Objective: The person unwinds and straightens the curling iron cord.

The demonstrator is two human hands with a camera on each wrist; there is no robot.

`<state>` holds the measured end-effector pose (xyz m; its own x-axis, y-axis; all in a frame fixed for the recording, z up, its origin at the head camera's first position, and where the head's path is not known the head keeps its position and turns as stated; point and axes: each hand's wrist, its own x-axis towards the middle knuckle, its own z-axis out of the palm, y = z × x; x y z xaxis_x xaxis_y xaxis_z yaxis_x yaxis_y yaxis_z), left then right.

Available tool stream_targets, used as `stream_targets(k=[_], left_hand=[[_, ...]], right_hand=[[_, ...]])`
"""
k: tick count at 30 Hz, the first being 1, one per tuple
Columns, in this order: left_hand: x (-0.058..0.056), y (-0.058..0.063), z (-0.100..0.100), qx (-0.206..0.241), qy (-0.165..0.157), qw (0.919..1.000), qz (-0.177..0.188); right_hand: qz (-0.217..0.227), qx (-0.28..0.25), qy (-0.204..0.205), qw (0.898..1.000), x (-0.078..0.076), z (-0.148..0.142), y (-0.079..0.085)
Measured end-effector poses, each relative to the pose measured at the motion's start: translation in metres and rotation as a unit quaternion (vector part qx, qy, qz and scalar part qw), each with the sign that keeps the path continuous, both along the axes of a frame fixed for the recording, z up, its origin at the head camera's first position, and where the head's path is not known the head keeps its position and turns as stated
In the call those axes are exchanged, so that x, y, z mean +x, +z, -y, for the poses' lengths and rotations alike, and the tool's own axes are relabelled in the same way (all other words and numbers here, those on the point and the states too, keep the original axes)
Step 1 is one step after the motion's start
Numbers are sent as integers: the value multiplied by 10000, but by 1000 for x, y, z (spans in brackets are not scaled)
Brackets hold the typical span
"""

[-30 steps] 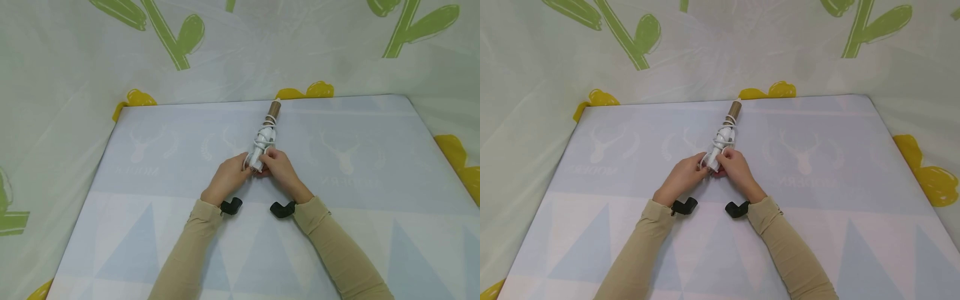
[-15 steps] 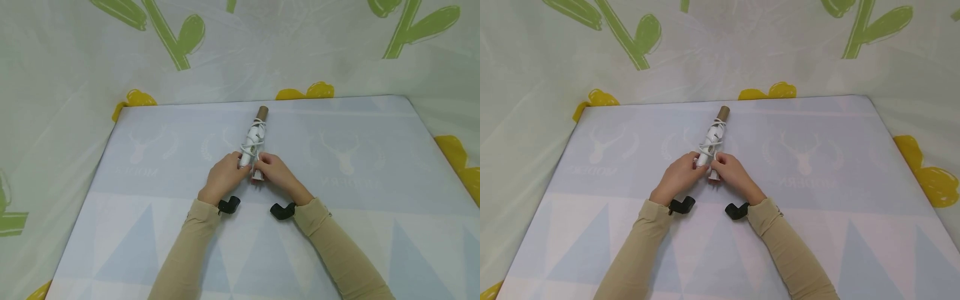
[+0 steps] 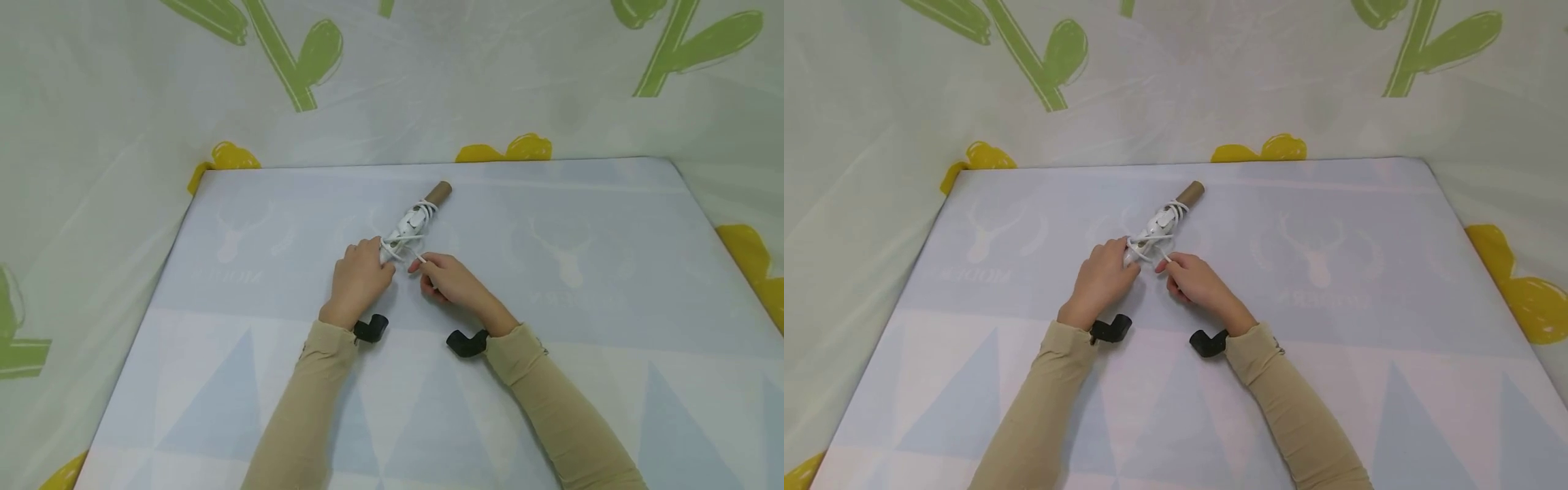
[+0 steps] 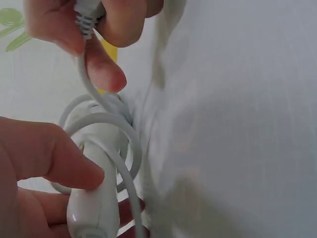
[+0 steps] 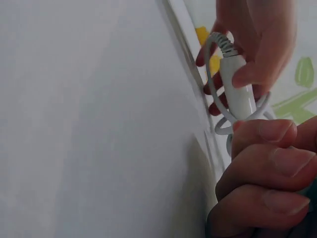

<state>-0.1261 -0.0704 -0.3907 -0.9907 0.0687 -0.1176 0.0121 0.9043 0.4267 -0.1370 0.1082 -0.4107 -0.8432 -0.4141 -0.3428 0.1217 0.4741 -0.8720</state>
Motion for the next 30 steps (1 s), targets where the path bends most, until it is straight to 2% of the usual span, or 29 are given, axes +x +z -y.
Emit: stream_targets(k=[6, 16, 22, 30], left_hand=[[-2, -3, 2, -74, 102, 9996, -235], [-4, -5, 10, 646, -208, 9973, -277], [-6, -6, 10, 982, 126, 9951, 0], [-8, -13, 11, 577, 625, 9959, 309]], right_hand=[[-143, 19, 229, 9996, 5, 2, -1], [-167, 56, 157, 9997, 1, -6, -3], [-222, 175, -75, 9996, -5, -11, -2], [-226, -16, -257, 9994, -9, -23, -5]])
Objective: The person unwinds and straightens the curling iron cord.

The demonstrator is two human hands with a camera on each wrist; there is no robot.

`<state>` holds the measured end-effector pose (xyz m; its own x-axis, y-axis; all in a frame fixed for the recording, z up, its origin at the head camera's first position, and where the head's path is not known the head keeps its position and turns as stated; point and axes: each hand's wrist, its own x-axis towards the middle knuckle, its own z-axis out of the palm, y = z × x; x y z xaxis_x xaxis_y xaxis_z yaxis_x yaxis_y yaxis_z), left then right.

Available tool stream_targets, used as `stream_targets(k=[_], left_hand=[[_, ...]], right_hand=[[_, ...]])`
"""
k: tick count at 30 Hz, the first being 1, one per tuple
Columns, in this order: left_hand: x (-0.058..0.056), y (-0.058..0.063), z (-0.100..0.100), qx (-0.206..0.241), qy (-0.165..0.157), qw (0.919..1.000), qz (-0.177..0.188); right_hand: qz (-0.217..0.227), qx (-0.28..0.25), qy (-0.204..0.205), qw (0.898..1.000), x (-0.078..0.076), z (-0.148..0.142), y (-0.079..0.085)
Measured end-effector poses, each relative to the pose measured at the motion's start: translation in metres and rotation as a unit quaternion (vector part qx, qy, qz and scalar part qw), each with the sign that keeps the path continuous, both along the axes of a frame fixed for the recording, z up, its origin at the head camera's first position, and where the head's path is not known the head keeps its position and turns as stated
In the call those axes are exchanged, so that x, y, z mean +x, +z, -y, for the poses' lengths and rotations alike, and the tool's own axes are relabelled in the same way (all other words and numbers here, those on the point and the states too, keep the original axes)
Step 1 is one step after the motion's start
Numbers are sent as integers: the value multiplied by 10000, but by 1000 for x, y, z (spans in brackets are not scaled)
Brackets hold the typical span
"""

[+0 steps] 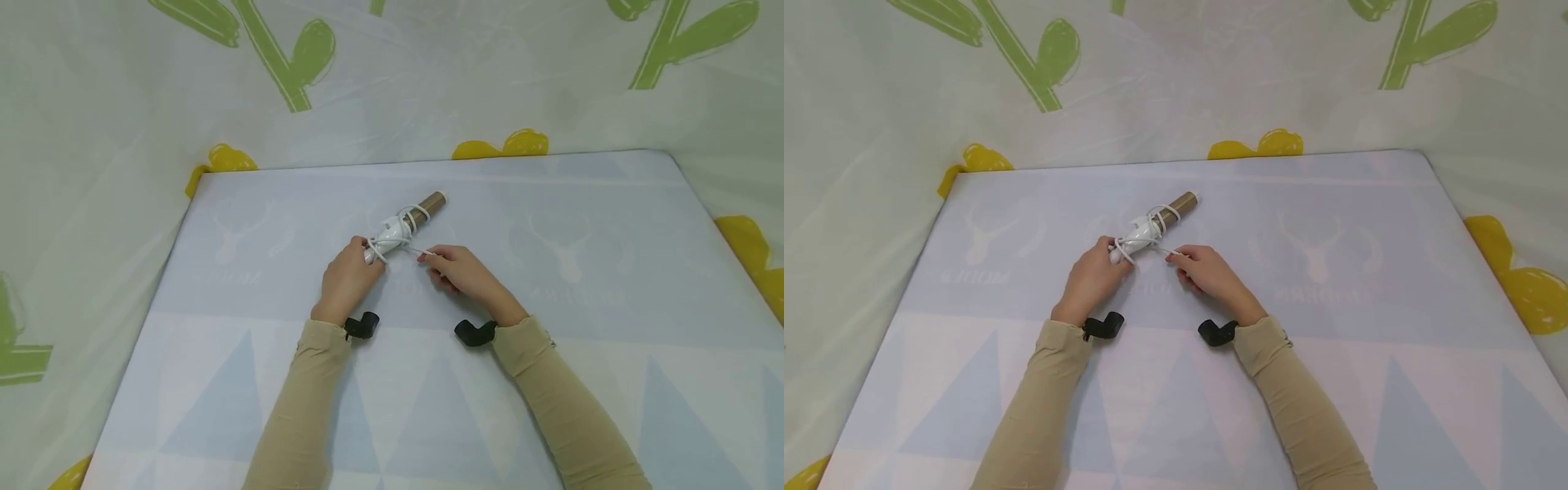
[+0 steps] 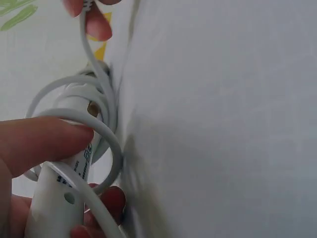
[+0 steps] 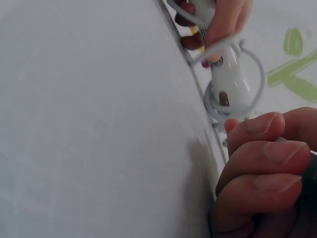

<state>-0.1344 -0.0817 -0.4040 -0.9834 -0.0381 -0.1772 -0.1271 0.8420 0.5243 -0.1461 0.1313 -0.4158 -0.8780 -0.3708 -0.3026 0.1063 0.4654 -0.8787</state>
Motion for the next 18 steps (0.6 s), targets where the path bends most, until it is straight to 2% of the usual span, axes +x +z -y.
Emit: stream_targets(k=[5, 13, 18], left_hand=[[-1, -1, 6, -108, 40, 9998, 184], [3, 3, 11, -230, 208, 9995, 48], [5, 6, 16, -424, 201, 9988, 169]], right_hand=[[87, -179, -69, 9998, -3, -7, -1], [349, -295, 87, 9989, -5, -13, 2], [415, -370, 211, 9982, -5, -14, 2]])
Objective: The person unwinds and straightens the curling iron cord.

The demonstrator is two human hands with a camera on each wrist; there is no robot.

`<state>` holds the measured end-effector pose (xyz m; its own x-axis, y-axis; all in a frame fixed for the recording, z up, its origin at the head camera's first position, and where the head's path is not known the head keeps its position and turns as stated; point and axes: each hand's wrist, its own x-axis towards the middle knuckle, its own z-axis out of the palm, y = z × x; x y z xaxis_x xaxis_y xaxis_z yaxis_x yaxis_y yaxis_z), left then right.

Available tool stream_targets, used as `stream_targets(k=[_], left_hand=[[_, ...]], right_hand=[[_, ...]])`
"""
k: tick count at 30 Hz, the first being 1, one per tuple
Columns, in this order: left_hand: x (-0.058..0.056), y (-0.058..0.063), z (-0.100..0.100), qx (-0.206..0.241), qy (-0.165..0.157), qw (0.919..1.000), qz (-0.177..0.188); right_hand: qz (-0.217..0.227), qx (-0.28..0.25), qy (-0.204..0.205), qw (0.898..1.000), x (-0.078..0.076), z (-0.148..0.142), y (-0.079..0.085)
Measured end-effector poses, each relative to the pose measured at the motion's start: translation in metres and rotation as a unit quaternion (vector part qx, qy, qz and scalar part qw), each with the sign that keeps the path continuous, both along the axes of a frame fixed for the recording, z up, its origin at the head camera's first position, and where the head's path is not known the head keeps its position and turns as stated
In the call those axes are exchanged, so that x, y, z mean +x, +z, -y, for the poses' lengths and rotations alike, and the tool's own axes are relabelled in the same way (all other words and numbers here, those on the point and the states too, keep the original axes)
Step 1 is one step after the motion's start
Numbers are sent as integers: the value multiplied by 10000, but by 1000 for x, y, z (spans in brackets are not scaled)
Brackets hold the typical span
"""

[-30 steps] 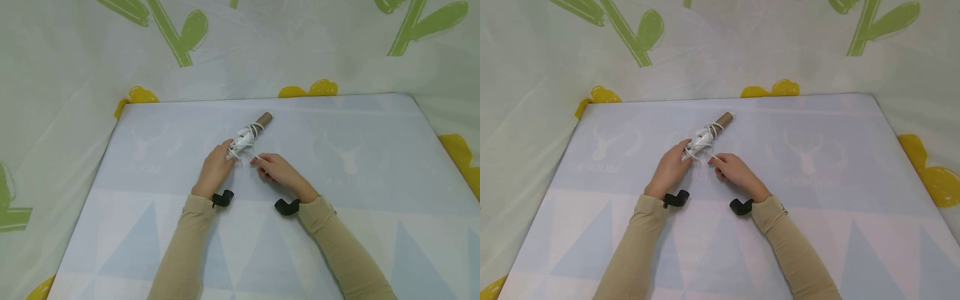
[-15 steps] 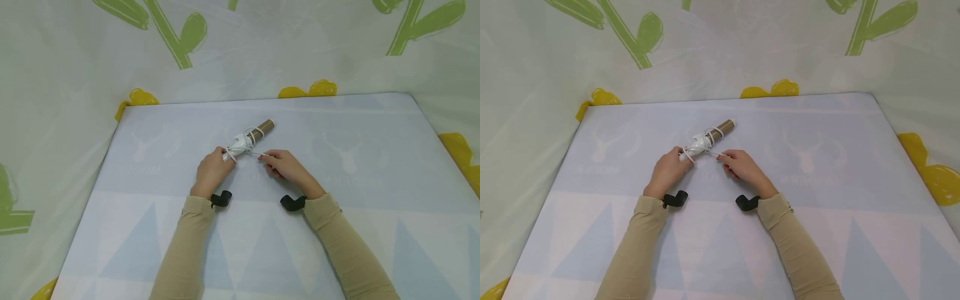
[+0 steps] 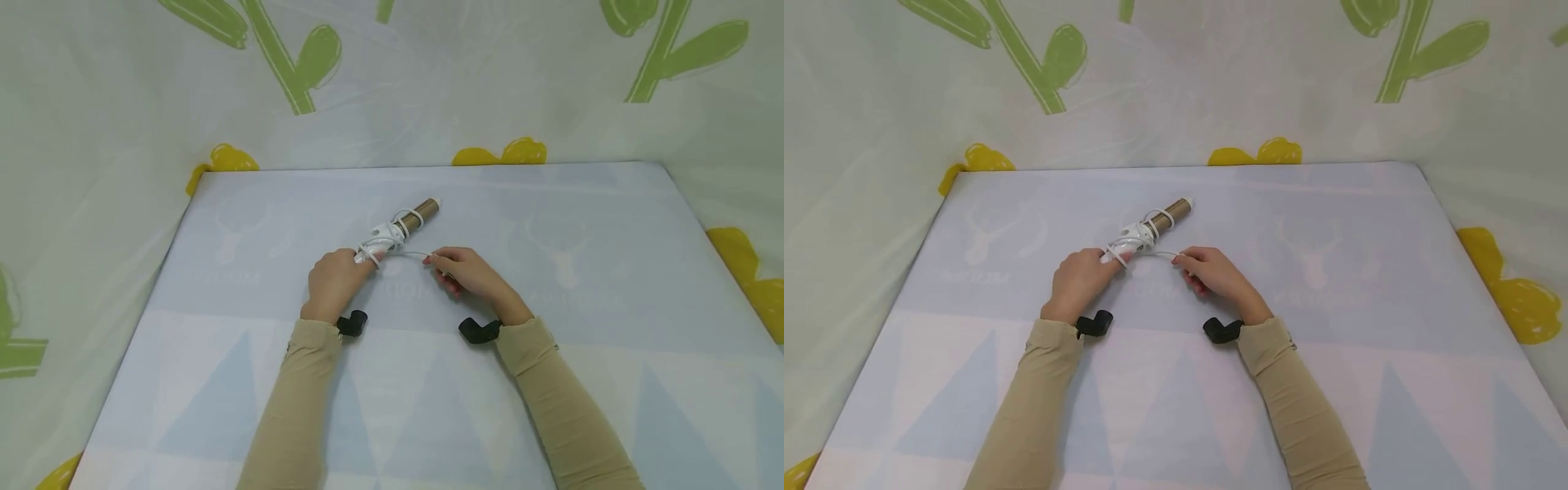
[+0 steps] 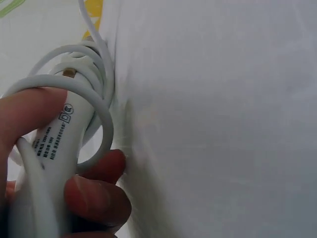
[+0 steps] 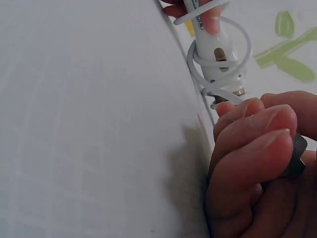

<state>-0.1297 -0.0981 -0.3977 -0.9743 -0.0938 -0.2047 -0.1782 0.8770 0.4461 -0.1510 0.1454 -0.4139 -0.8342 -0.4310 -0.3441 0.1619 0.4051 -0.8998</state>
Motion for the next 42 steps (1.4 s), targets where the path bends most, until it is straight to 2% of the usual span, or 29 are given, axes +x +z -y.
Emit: stream_targets(k=[6, 12, 21, 25, 29, 36, 42], left_hand=[[-1, 3, 1, -39, -137, 9999, 74], [-4, 1, 3, 157, -192, 9996, 133], [-6, -2, 5, 430, -516, 9967, -447], [-7, -4, 8, 570, -641, 9941, -663], [-9, -3, 11, 938, -596, 9909, -765], [-12, -2, 14, 1740, -490, 9819, -569], [-14, -4, 14, 2123, -497, 9754, -314]], right_hand=[[60, -26, 422, 9991, 1, -9, -3], [57, -154, 485, 9987, 1, -14, -4], [58, -241, 786, 9966, -3, -22, -6], [98, -359, 738, 9966, -4, -22, -6], [97, -245, 588, 9979, -4, -22, -5], [76, 130, 149, 9998, -6, -24, -6], [120, -16, -98, 9999, -6, -27, -5]])
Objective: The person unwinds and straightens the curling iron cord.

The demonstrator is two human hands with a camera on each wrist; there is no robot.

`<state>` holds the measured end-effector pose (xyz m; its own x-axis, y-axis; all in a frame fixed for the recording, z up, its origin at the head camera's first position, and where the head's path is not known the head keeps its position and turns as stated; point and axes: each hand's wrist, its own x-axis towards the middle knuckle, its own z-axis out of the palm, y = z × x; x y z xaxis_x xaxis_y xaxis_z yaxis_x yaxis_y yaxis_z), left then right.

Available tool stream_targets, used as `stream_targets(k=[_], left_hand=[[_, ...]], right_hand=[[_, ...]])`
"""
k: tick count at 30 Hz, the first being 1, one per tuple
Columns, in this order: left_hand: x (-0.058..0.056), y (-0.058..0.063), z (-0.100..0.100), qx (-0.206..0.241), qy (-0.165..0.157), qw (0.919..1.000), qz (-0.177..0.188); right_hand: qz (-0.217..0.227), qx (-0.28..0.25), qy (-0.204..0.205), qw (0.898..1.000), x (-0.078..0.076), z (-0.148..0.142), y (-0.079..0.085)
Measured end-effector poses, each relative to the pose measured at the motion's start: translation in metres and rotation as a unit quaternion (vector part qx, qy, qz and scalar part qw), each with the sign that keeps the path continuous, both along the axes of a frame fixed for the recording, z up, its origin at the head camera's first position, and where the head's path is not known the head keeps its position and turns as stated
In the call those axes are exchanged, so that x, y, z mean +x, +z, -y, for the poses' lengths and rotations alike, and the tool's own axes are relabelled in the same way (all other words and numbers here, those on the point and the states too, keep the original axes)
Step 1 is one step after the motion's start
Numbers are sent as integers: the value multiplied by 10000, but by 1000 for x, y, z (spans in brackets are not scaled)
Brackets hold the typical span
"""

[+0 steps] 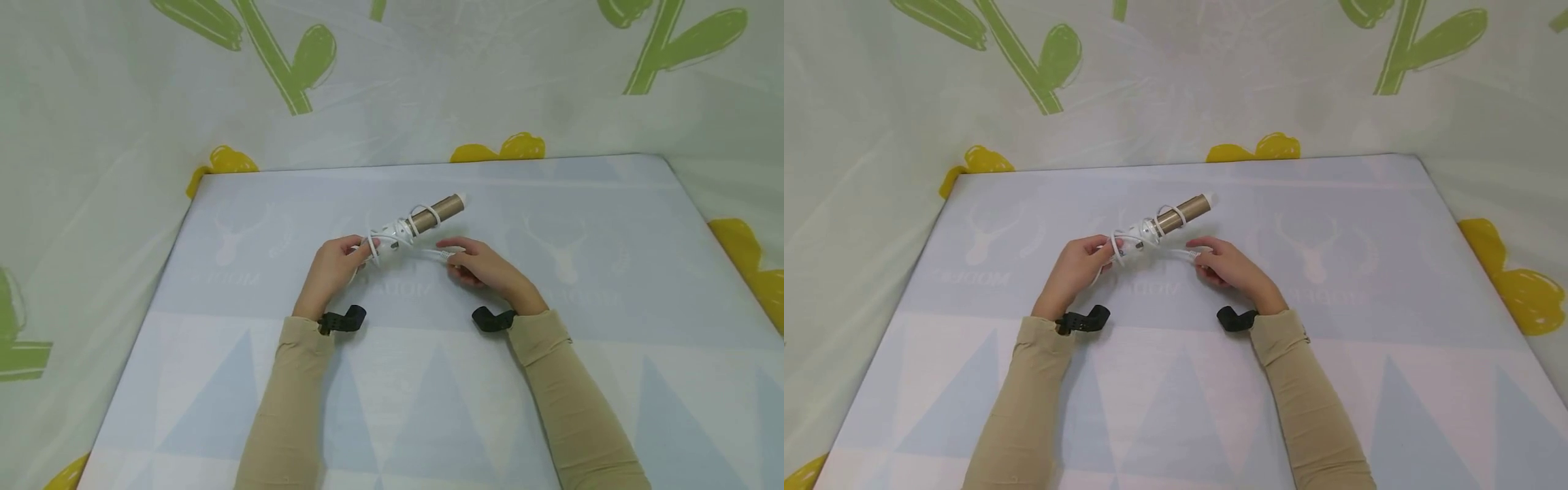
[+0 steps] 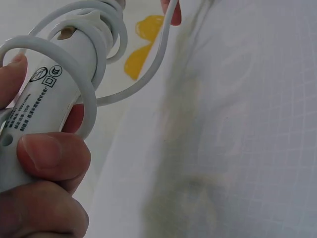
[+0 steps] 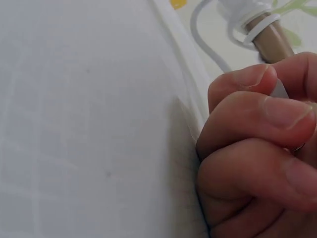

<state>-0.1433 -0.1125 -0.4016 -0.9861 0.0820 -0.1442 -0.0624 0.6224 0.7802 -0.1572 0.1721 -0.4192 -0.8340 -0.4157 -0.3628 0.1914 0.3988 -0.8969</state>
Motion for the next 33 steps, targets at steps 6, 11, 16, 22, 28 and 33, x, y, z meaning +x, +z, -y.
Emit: stream_targets(k=[6, 11, 16, 22, 28, 33], left_hand=[[0, 0, 4, 639, 59, 9978, 178], [0, 0, 7, 916, -30, 9951, 374], [1, 1, 7, 1039, -146, 9935, 434], [0, 0, 5, 1022, -331, 9931, 480], [0, -1, 3, 1037, -290, 9914, 742], [0, 1, 3, 1087, -331, 9892, 924]], right_hand=[[-251, 32, -125, 9996, -1, 1, 0], [-845, 413, -189, 9954, -1, 3, -1], [-894, 542, -305, 9940, -1, 3, 1], [-501, 479, -576, 9959, -1, 5, 5], [-382, 354, -808, 9954, -1, 7, 6], [-427, 256, -911, 9946, -1, 9, 6]])
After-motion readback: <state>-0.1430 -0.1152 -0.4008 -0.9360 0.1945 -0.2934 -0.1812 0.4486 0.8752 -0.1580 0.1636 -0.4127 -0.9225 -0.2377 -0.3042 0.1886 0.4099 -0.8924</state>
